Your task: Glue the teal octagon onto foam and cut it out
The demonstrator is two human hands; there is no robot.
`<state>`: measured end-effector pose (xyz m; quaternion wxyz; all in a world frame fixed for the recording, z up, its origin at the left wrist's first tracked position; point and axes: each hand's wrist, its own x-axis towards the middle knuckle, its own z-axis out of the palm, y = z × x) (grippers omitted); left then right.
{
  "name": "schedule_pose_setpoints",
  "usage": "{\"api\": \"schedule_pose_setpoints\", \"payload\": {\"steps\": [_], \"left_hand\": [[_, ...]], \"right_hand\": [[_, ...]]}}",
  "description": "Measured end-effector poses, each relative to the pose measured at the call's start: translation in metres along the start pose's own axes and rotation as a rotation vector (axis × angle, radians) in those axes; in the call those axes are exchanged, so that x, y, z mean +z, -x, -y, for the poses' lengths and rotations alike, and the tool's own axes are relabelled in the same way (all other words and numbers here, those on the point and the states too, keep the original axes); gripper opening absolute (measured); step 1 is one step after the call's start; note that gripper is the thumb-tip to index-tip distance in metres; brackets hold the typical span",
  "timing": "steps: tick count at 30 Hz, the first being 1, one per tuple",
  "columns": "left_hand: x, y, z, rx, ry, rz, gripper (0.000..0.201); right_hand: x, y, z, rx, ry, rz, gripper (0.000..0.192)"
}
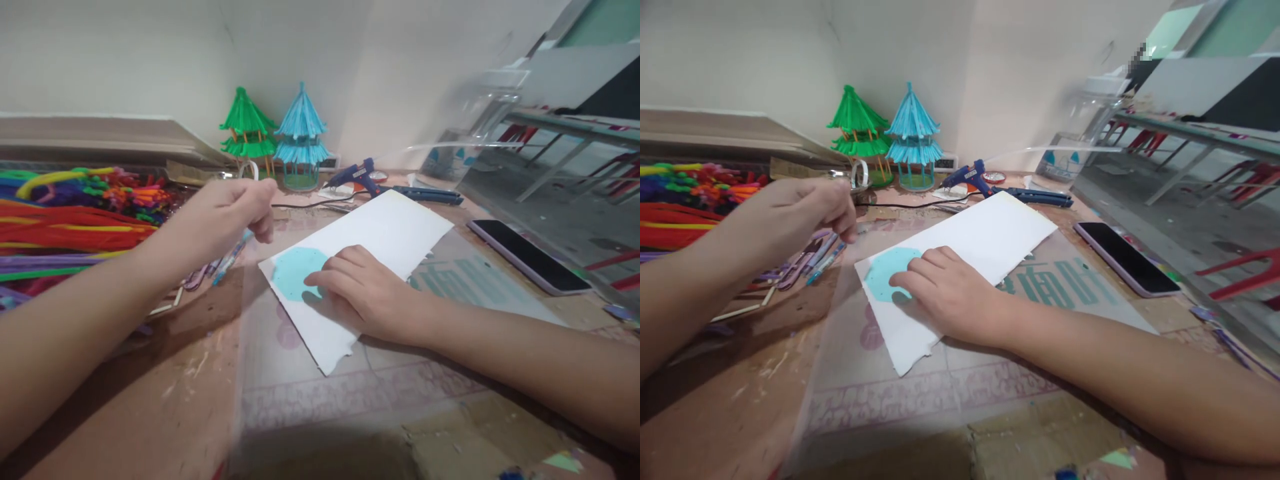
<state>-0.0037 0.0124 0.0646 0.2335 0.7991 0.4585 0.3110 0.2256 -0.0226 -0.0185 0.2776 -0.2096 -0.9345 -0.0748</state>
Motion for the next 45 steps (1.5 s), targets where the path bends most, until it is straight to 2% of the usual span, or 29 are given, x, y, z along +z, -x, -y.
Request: {"api": "schedule_pose_setpoints", "payload": {"steps": [2, 4, 7, 11, 13, 16, 22, 36, 41, 45], "left_hand": [[-0.006, 0.001, -0.006, -0.006, 0.029, -0.002, 0.038], [-0.010, 0.001, -0.007, -0.013, 0.054, 0.011, 0.026], [-0.008, -0.001, 0.000, -0.009, -0.036, 0.062, 0.023], [0.003, -0.003, 0.017, 0.022, -0.316, 0.194, 0.036], [0.010, -0.004, 0.026, 0.089, -0.384, 0.268, 0.031], [0.019, -0.003, 0.032, 0.189, -0.389, 0.376, 0.022], [0.030, 0.003, 0.026, 0.170, -0.335, 0.542, 0.022], [0.034, 0.000, 0.030, 0.180, -0.347, 0.582, 0.020], [0.034, 0.000, 0.034, 0.205, -0.328, 0.571, 0.021], [0.034, 0.000, 0.034, 0.201, -0.319, 0.576, 0.023]], "right_hand": [[0.001, 0.000, 0.000, 0.073, -0.048, -0.051, 0.019], [0.001, 0.000, -0.001, 0.123, -0.122, -0.103, 0.020], [0.001, 0.001, -0.005, 0.115, -0.223, -0.149, 0.028], [0.000, 0.002, -0.006, 0.070, -0.247, -0.092, 0.033], [0.000, 0.002, -0.004, 0.055, -0.227, -0.069, 0.033], [-0.001, 0.002, -0.002, 0.018, -0.198, -0.035, 0.033], [-0.001, -0.001, 0.000, -0.079, -0.111, -0.003, 0.029], [-0.005, -0.003, 0.001, -0.168, 0.047, -0.050, 0.027], [-0.004, 0.000, -0.001, -0.204, 0.019, -0.025, 0.027], [-0.006, 0.002, -0.004, -0.074, -0.078, -0.102, 0.031]]}}
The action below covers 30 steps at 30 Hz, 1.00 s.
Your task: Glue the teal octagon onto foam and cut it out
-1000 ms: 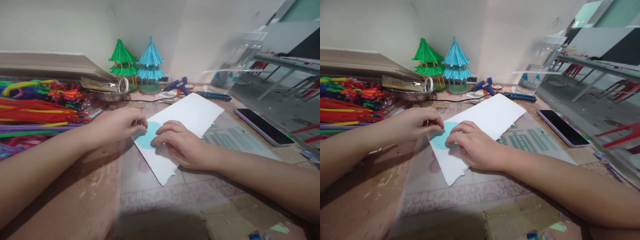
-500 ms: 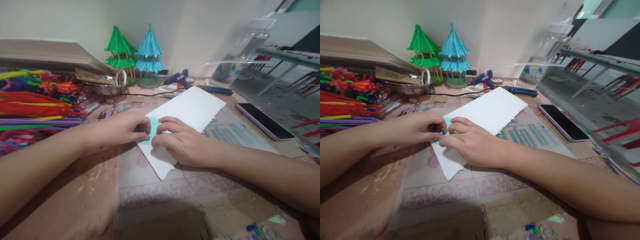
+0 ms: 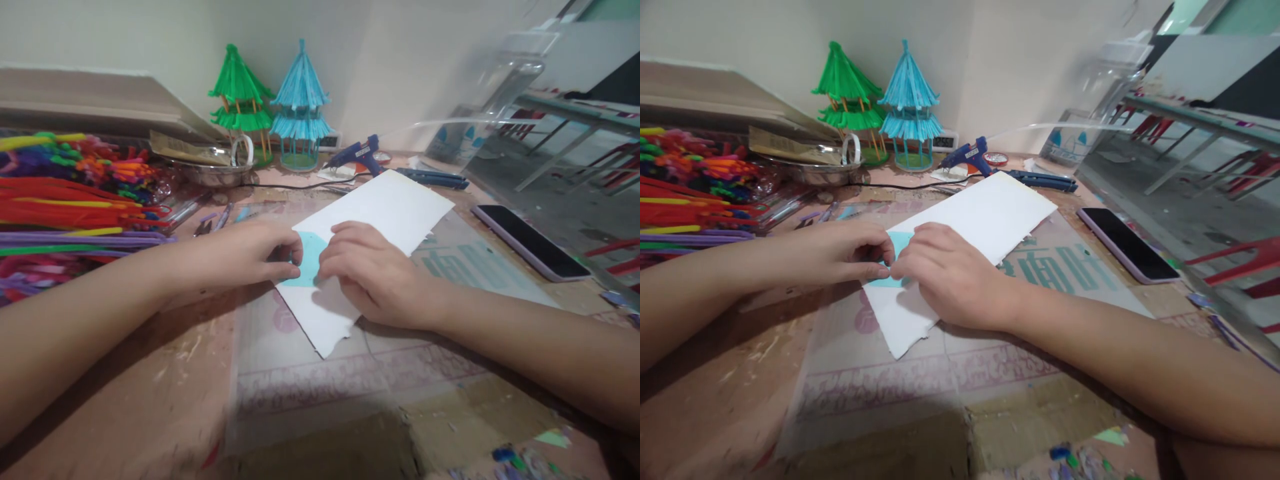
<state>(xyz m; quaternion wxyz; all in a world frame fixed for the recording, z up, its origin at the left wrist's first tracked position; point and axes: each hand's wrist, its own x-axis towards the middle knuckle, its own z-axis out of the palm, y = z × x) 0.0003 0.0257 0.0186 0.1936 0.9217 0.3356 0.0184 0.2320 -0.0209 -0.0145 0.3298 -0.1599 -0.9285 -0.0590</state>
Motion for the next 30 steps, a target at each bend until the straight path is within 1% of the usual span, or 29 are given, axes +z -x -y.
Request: {"api": "schedule_pose_setpoints", "payload": {"steps": [2, 5, 12, 16, 19, 22, 25, 28, 30], "left_hand": [[0.000, 0.000, -0.001, -0.001, -0.002, 0.006, 0.022], [-0.001, 0.000, -0.002, -0.007, -0.012, 0.015, 0.021], [0.000, -0.001, 0.000, -0.015, -0.013, 0.006, 0.022], [0.001, 0.000, 0.002, -0.001, -0.017, 0.000, 0.022], [0.001, 0.000, -0.002, -0.008, -0.034, 0.003, 0.027], [0.001, 0.001, -0.008, -0.028, -0.067, -0.007, 0.032], [0.001, 0.001, -0.011, -0.041, -0.072, -0.010, 0.031], [0.001, 0.001, -0.010, -0.031, -0.059, -0.008, 0.030], [0.000, 0.001, -0.007, -0.016, -0.046, -0.003, 0.029]], "right_hand": [[-0.001, 0.001, -0.003, 0.082, -0.023, -0.014, 0.029], [-0.002, 0.003, -0.007, 0.123, -0.040, 0.027, 0.027], [0.001, 0.002, -0.008, 0.067, -0.056, 0.112, 0.027], [0.000, 0.000, -0.006, 0.030, -0.005, 0.140, 0.026], [-0.001, 0.000, -0.005, 0.012, 0.032, 0.154, 0.027], [0.000, 0.000, -0.005, 0.033, 0.001, 0.150, 0.027], [0.001, 0.001, -0.007, 0.088, -0.053, 0.123, 0.025], [0.003, 0.002, -0.009, 0.146, -0.100, 0.068, 0.025], [0.003, 0.003, -0.009, 0.166, -0.126, 0.057, 0.026]]}}
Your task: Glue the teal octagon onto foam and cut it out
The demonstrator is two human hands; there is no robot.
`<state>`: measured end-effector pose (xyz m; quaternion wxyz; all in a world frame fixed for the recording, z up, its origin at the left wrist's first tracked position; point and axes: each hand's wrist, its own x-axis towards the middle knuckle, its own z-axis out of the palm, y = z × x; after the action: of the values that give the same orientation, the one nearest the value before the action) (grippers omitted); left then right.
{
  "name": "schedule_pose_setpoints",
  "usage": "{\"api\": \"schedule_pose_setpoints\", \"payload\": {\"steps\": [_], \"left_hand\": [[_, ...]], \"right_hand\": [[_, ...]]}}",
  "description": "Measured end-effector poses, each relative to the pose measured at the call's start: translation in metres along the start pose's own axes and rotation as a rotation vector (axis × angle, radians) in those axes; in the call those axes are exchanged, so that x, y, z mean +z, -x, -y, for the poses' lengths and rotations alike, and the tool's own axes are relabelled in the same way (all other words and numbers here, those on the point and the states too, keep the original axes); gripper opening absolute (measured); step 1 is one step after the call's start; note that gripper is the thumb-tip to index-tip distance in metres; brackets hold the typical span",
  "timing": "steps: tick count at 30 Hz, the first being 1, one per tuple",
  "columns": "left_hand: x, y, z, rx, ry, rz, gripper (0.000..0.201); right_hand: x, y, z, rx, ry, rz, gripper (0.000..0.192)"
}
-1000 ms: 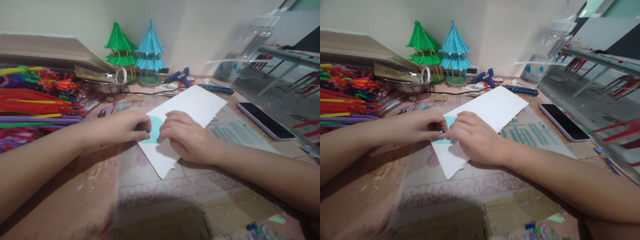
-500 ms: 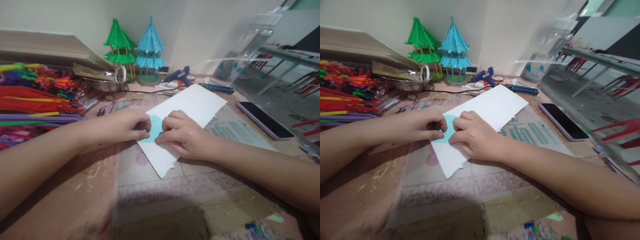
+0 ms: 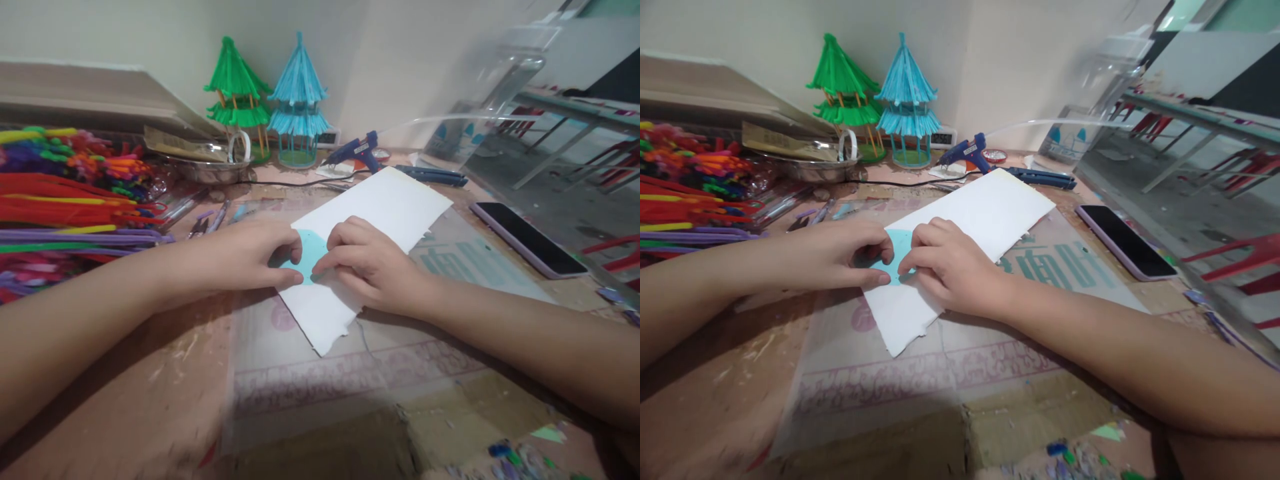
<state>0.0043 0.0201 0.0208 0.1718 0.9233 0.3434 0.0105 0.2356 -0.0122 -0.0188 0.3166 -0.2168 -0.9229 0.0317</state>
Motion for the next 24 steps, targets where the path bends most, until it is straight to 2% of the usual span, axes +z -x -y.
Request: {"api": "schedule_pose_setpoints", "payload": {"steps": [7, 11, 17, 20, 24], "left_hand": [[-0.008, -0.001, 0.014, 0.052, 0.110, 0.117, 0.024], [-0.009, -0.001, 0.016, 0.055, 0.084, 0.125, 0.025], [-0.009, -0.001, 0.014, 0.037, 0.107, 0.119, 0.024], [-0.009, -0.001, 0.014, 0.031, 0.111, 0.122, 0.025], [-0.010, -0.002, 0.016, -0.067, 0.172, 0.105, 0.035]], "right_hand": [[0.003, 0.000, 0.001, -0.055, 0.059, 0.076, 0.025], [0.003, -0.001, 0.003, -0.080, 0.111, 0.137, 0.026], [0.000, -0.002, 0.007, -0.151, 0.241, 0.101, 0.026], [0.001, -0.002, 0.007, -0.161, 0.211, 0.073, 0.024], [0.002, -0.001, 0.005, -0.005, 0.052, -0.051, 0.014]]}}
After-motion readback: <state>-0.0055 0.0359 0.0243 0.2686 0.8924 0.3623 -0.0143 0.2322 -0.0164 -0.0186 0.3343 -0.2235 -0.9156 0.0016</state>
